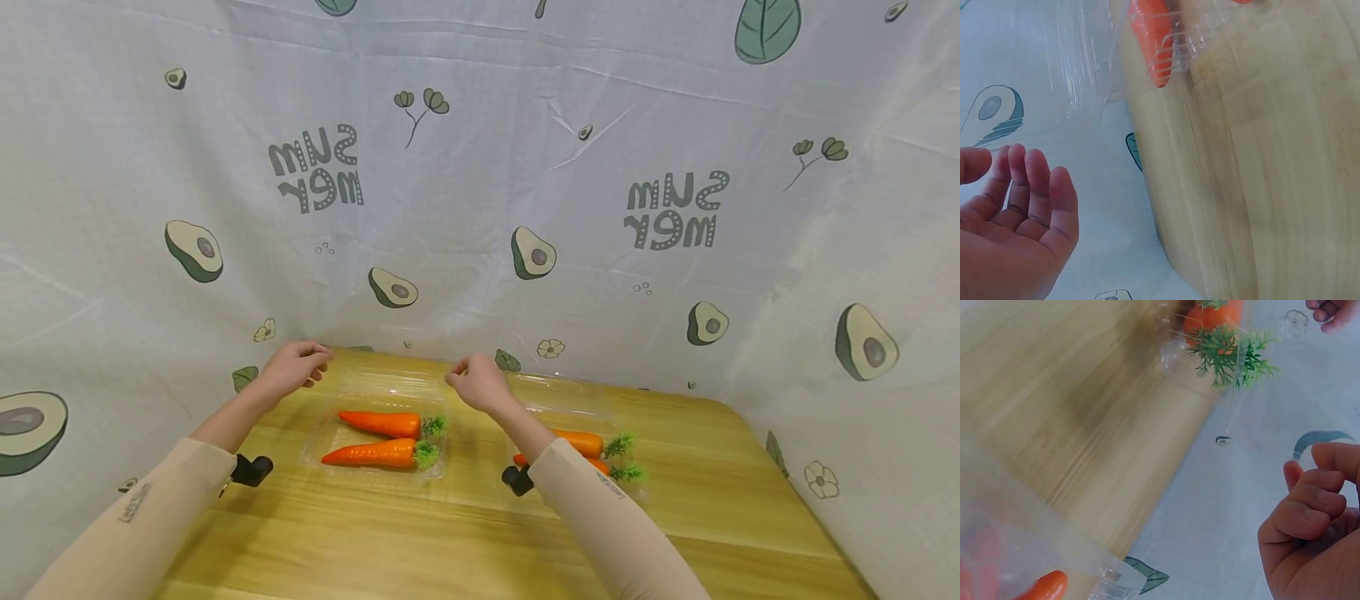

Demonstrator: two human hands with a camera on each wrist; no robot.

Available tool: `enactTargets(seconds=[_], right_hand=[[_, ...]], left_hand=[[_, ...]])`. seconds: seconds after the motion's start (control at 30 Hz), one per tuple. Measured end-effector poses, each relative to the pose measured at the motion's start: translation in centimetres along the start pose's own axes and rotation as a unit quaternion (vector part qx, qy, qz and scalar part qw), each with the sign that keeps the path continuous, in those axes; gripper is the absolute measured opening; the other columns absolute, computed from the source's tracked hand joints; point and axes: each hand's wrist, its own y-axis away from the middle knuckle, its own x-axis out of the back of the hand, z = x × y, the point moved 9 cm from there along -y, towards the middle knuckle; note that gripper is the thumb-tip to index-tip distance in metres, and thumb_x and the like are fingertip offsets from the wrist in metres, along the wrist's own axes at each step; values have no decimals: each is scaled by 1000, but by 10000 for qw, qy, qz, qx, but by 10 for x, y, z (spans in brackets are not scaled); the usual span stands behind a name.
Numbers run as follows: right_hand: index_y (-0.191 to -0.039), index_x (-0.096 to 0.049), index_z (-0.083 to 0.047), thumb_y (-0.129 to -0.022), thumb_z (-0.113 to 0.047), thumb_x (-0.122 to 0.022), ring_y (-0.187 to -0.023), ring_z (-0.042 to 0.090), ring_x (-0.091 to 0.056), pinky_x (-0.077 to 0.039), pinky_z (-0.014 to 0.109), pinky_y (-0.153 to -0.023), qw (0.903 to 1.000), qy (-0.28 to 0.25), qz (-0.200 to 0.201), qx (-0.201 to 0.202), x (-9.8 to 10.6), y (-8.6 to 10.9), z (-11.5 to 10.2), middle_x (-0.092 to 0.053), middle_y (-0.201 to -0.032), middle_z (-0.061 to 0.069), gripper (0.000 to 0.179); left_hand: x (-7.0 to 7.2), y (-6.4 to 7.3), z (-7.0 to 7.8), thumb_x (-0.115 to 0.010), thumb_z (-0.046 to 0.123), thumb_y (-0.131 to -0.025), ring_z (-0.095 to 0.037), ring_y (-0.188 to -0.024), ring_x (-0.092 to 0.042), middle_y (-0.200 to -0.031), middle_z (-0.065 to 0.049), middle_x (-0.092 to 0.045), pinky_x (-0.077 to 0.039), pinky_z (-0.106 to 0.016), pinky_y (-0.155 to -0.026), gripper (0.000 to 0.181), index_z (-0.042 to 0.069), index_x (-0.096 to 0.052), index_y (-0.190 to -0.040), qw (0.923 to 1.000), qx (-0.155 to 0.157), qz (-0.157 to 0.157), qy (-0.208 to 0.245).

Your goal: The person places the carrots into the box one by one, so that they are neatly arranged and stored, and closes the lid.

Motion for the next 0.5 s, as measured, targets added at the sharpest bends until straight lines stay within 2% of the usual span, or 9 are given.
enactTargets(seconds=[0.07,0.17,0.33,0.5], right_hand=[[-104,-75,-7,-98,-26,-65,-59,15,-49,-41,29,-57,10000,-55,-6,12,0,1,0,-72,-111,12,22],[-103,-74,-7,-98,-25,-65,-54,13,-44,-38,28,-54,9998,-172,-25,27,-1,4,1,-72,-94,8,21],[-104,-74,-7,-98,-25,-65,-47,11,-36,-32,26,-47,9995,-285,-152,37,-3,10,2,-50,-60,-3,20],[-107,-73,-7,-98,-26,-65,-48,11,-38,-33,26,-48,9995,-139,-240,117,-4,17,-2,-54,-62,-1,22]], left_hand=[[1,2,0,-43,24,-109,-37,-99,-61,-112,-26,-60,-55,-42,-86,41,-8,-57,-130,10000,-5,3,37],[1,6,0,-42,26,-109,-37,-99,-62,-111,-24,-62,-56,-40,-86,42,-8,-58,-129,9999,27,61,153],[2,15,1,-39,29,-109,-33,-97,-63,-109,-21,-63,-56,-32,-81,47,-9,-58,-128,9992,30,123,387],[3,25,2,-35,35,-110,-34,-100,-62,-113,-22,-64,-56,-32,-83,53,-10,-57,-128,9981,78,176,590]])
